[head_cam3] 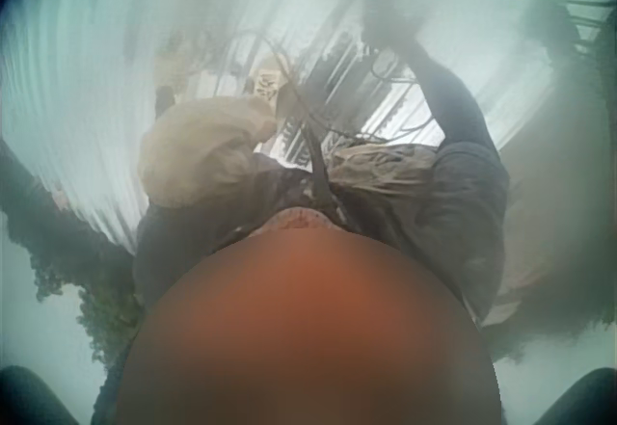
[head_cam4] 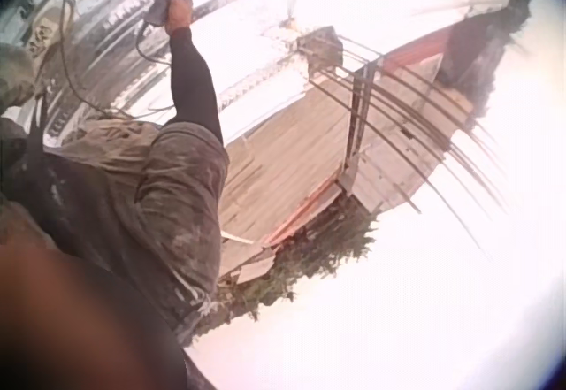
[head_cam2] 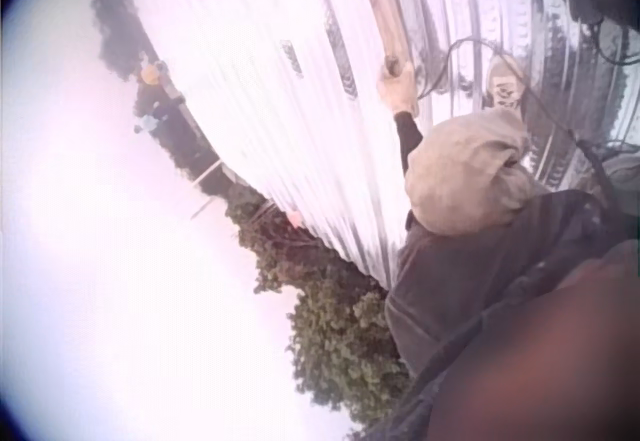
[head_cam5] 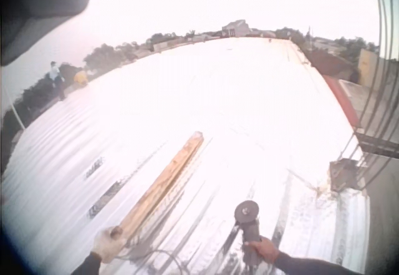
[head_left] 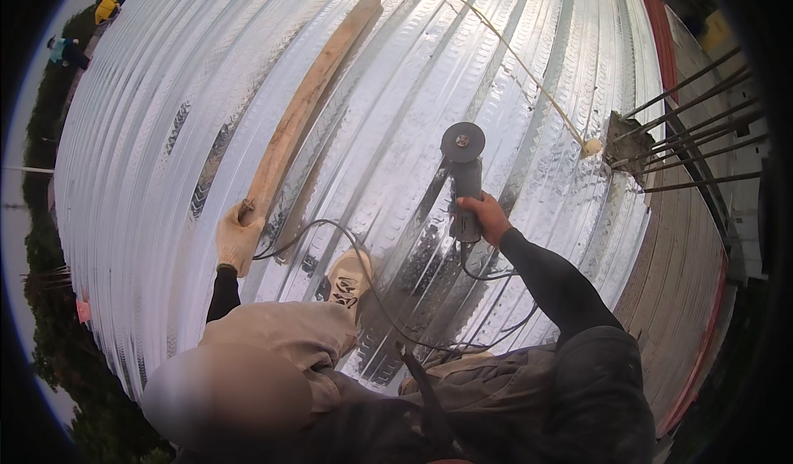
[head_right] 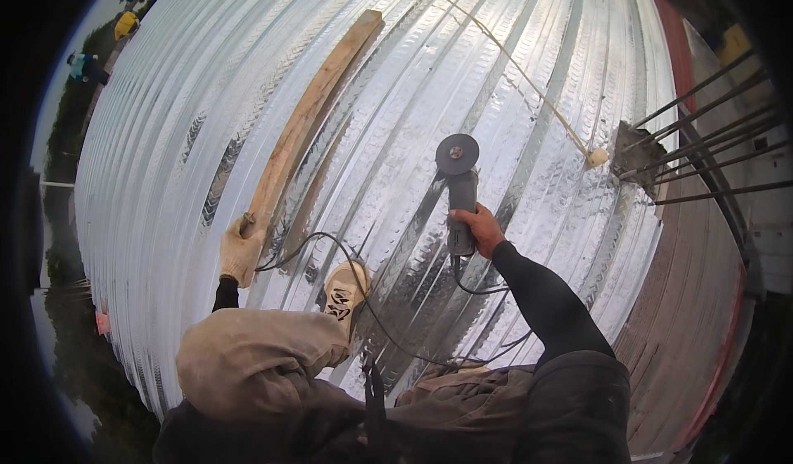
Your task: The person walks on a corrugated metal roof and uses an angle grinder to grind the surface of the sheets. The person moves along the roof, grinding different sections and creating sparks.
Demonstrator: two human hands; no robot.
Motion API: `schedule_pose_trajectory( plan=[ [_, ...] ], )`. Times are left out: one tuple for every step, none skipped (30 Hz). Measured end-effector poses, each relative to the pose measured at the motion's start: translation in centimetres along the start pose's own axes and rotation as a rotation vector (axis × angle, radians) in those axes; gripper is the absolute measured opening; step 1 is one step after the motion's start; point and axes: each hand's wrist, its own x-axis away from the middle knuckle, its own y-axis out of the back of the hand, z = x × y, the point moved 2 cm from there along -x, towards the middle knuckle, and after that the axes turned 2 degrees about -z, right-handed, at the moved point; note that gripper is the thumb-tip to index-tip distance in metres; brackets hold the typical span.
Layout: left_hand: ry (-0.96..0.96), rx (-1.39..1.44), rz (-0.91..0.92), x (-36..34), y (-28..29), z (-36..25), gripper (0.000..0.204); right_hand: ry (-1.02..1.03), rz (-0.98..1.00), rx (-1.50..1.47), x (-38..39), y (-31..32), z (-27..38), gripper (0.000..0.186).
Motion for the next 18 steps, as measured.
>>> schedule_pose_trajectory(
  plan=[
    [-0.134, -0.058, -0.08, -0.3, 0.1, 0.5, 0.045, 0.006, 0.0, 0.019, 0.0, 0.1, 0.1, 0.041],
    [-0.144, -0.123, -0.039, -0.9, 0.1, 1.2, 0.044, 0.012, -0.006, 0.035, 0.0, 0.1, 0.1, 0.04],
    [-0.151, -0.2, -0.012, -1.5, 1.1, 3.0, 0.042, 0.0, -0.012, 0.048, -0.2, -0.8, -0.1, 0.044],
    [-0.162, -0.265, 0.027, -2.5, 1.2, 4.8, 0.041, -0.008, 0.006, 0.056, -0.4, -1.1, -0.2, 0.045],
    [-0.316, -0.288, 0.018, -4.0, 1.6, 7.2, 0.041, -0.008, 0.014, 0.06, -0.3, -1.3, 0.1, 0.046],
    [-0.172, -0.214, -0.004, -4.9, 1.2, 8.7, 0.047, -0.008, -0.008, 0.072, -0.1, -0.6, 0.4, 0.047],
    [-0.026, -0.139, -0.017, -5.4, 1.0, 10.6, 0.054, -0.005, -0.047, 0.134, 0.3, -0.7, 1.0, 0.049],
    [0.095, -0.062, -0.077, -6.5, 3.6, 13.5, 0.067, -0.014, 0.004, 0.12, -0.1, -0.9, 1.3, 0.045],
    [0.418, 0.279, 0.032, -6.6, 5.3, 15.6, 0.072, -0.015, 0.029, 0.055, 0.3, -0.9, 1.6, 0.041],
    [0.655, 0.448, 0.083, -6.5, 8.2, 17.4, 0.073, -0.005, 0.078, -0.018, 0.5, -1.6, 2.2, 0.037],
    [0.695, 0.477, 0.144, -5.8, 7.6, 17.4, 0.075, -0.028, 0.019, -0.041, 0.7, 0.0, 2.2, 0.034],
    [0.784, 0.51, 0.16, -4.5, 8.0, 17.2, 0.065, -0.051, 0.042, -0.103, 1.1, 1.1, 2.4, 0.031],
    [0.791, 0.519, 0.144, -2.9, 9.4, 17.0, 0.065, -0.064, 0.055, -0.141, 1.4, 0.8, 2.8, 0.03],
    [0.779, 0.53, 0.114, -1.7, 11.2, 16.8, 0.064, -0.073, 0.073, -0.177, 1.6, 0.0, 3.1, 0.03],
    [0.753, 0.53, 0.092, -0.7, 11.9, 16.4, 0.064, -0.038, 0.07, -0.179, 1.3, 0.0, 2.7, 0.031],
    [0.731, 0.527, 0.069, 0.4, 12.3, 16.0, 0.064, -0.007, 0.069, -0.18, 0.6, 0.2, 1.9, 0.031],
    [0.698, 0.517, 0.046, 1.2, 12.6, 15.3, 0.063, -0.022, 0.036, -0.146, 0.3, 0.3, 1.1, 0.035],
    [0.657, 0.499, 0.028, 1.9, 12.7, 14.6, 0.063, -0.035, 0.008, -0.11, -0.2, 0.3, 0.6, 0.038]
  ],
)
